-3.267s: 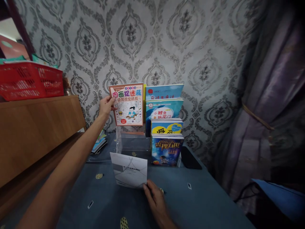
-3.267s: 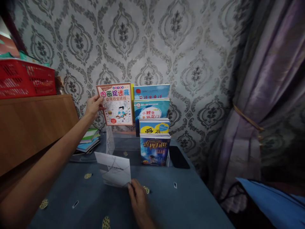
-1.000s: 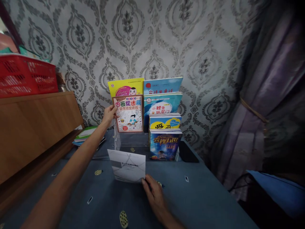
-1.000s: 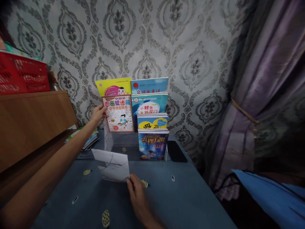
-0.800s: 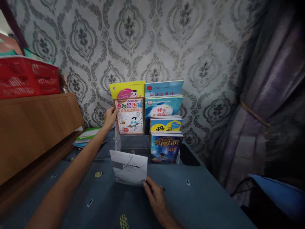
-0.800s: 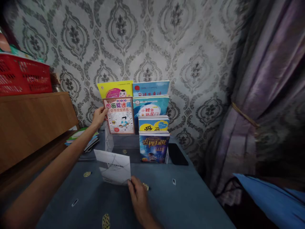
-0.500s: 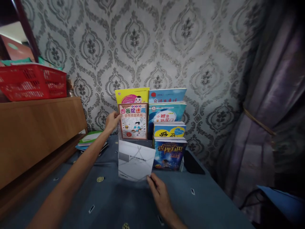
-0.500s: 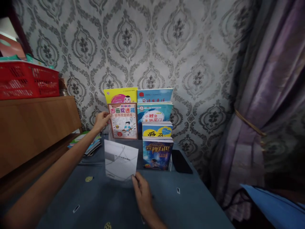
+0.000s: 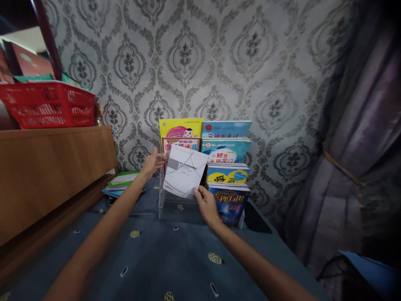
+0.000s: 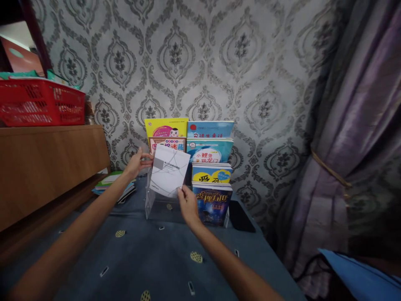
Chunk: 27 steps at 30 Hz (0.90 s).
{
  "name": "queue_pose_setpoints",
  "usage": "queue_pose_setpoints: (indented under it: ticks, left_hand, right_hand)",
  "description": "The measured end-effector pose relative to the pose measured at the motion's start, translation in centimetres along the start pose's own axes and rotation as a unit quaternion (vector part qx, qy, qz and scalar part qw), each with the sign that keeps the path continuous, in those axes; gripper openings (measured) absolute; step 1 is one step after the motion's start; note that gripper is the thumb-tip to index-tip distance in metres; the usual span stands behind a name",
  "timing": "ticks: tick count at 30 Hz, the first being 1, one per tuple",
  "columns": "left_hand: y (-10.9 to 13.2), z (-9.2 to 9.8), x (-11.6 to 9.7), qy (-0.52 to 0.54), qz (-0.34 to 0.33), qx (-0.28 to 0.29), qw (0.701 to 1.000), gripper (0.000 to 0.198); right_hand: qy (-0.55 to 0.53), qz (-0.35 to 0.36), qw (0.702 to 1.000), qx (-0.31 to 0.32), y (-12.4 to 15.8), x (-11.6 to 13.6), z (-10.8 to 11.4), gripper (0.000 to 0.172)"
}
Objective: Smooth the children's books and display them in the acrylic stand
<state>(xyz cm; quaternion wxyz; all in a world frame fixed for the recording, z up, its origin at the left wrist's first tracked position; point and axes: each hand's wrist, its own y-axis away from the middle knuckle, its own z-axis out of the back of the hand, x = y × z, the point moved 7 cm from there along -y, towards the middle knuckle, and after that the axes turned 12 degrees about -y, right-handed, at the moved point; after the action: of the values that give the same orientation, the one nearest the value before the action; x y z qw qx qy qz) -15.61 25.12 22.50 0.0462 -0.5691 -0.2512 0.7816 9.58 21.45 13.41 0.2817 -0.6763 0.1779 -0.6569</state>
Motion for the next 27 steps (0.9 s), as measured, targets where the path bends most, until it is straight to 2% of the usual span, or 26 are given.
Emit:
queue_pose_setpoints:
  ticks: [4, 8, 13, 18, 23, 27]
  left_hand:
    - [1.2, -0.2, 0.1, -0.032, -0.053, 0.045, 0.997, 0.052]
    - [1.6, -0.4, -0.7, -0.082, -0.126, 0.062, 0.987, 0.029]
    - [1.1, -0.1, -0.5, -0.050, -0.094, 0.021, 0.994, 0.026]
    - [0.4, 0.6, -0.8, -0.032, -0.081, -0.036, 0.996, 0.027]
    - [0.0, 1.1, -1.1, -0.034, -0.074, -0.073, 0.994, 0.021]
    - [0.2, 0.9, -0.9, -0.057, -0.066, -0.073, 0.994, 0.019]
  right_hand:
    - [-0.010, 0.005, 1.000, -0.003, -1.0, 0.1, -0.2, 0.038]
    - [0.003, 0.013, 1.000, -0.003, -2.0, 0.6, -0.5, 0.036]
    - [0.030, 0.042, 0.999, 0.008, -4.0, 2.3, -0.8, 0.033]
    - [0.043, 0.087, 0.995, -0.009, -7.4, 4.5, -0.4, 0.022]
    - [0.048, 0.126, 0.991, 0.002, -9.5, 5.8, -0.5, 0.029]
    - [0.060, 0.120, 0.991, 0.017, -9.6, 5.1, -0.7, 0.033]
